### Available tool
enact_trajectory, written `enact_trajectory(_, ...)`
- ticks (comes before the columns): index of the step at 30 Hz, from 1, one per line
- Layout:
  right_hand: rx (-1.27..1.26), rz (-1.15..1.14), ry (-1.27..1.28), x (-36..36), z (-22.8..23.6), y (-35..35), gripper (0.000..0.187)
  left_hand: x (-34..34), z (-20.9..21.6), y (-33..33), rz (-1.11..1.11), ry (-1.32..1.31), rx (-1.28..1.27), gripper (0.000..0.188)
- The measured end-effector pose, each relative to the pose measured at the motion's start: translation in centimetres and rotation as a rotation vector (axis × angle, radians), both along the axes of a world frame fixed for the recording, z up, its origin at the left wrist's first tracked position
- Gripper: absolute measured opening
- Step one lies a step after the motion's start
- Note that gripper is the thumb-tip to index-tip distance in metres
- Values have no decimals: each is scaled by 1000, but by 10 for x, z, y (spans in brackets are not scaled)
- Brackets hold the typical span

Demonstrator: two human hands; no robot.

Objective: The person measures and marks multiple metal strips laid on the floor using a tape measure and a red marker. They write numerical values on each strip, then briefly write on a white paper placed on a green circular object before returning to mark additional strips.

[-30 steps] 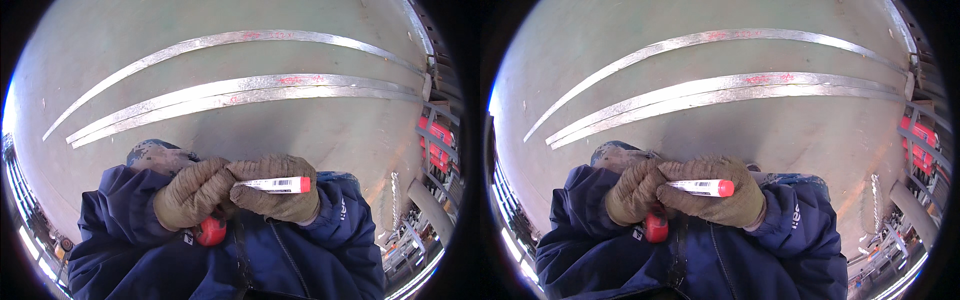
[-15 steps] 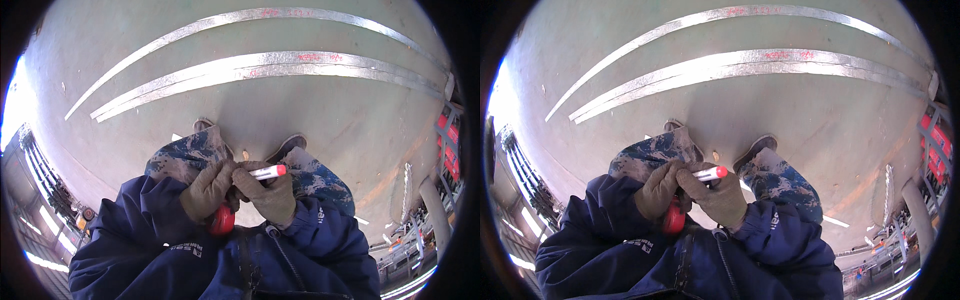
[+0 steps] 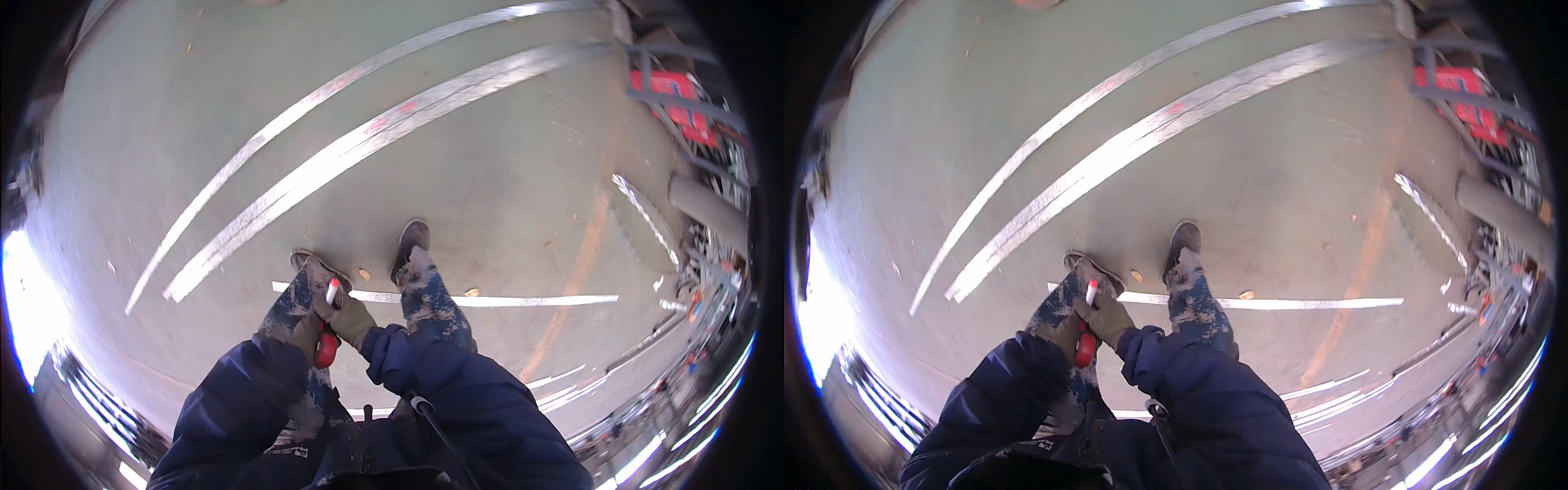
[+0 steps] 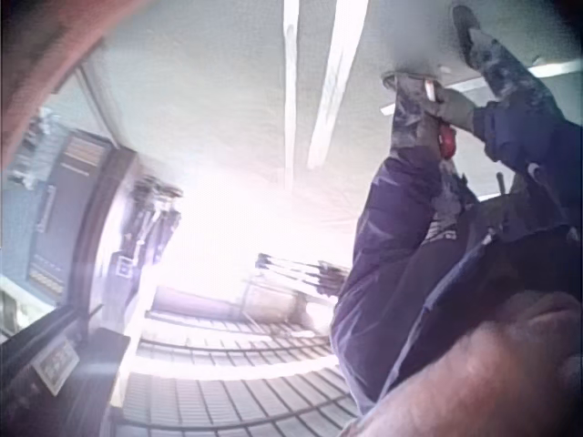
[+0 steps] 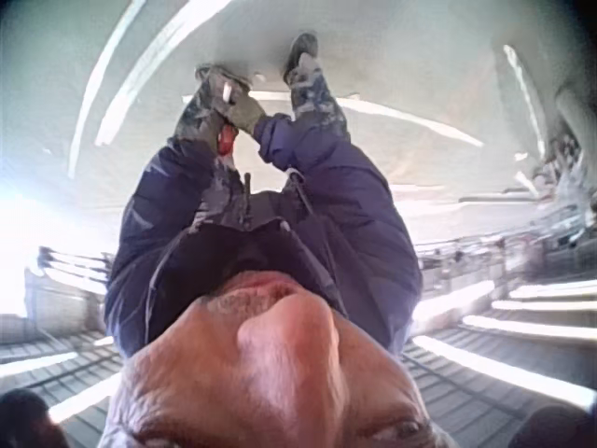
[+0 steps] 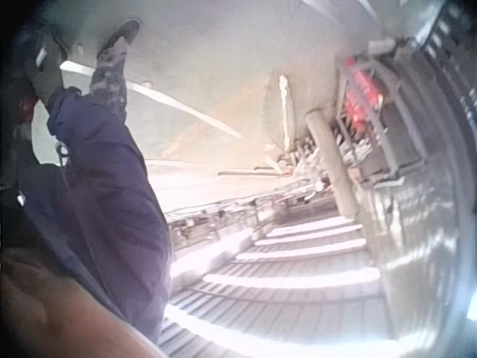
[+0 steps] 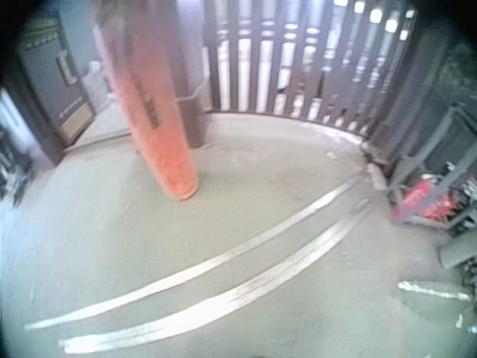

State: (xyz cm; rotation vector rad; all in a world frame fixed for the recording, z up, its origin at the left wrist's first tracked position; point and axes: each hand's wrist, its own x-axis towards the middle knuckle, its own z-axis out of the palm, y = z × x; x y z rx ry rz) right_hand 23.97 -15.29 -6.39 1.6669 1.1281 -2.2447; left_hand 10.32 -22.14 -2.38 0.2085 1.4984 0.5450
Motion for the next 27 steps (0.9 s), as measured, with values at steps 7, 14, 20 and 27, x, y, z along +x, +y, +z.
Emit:
enact_trajectory(7,-61,-240,205,53,92,-14,56,-2,69,9,-440,-50,110,38)
enact_trajectory(14,-139,-737,310,109,204,42,51,32,148,101,-903,-7,112,45)
enact_trajectory(20,-108,-576,227,183,286,89,37,96,233,162,-954,75,16,47)
enact_trajectory(27,-24,-1045,477,239,288,87,37,195,302,245,-1433,112,305,48)
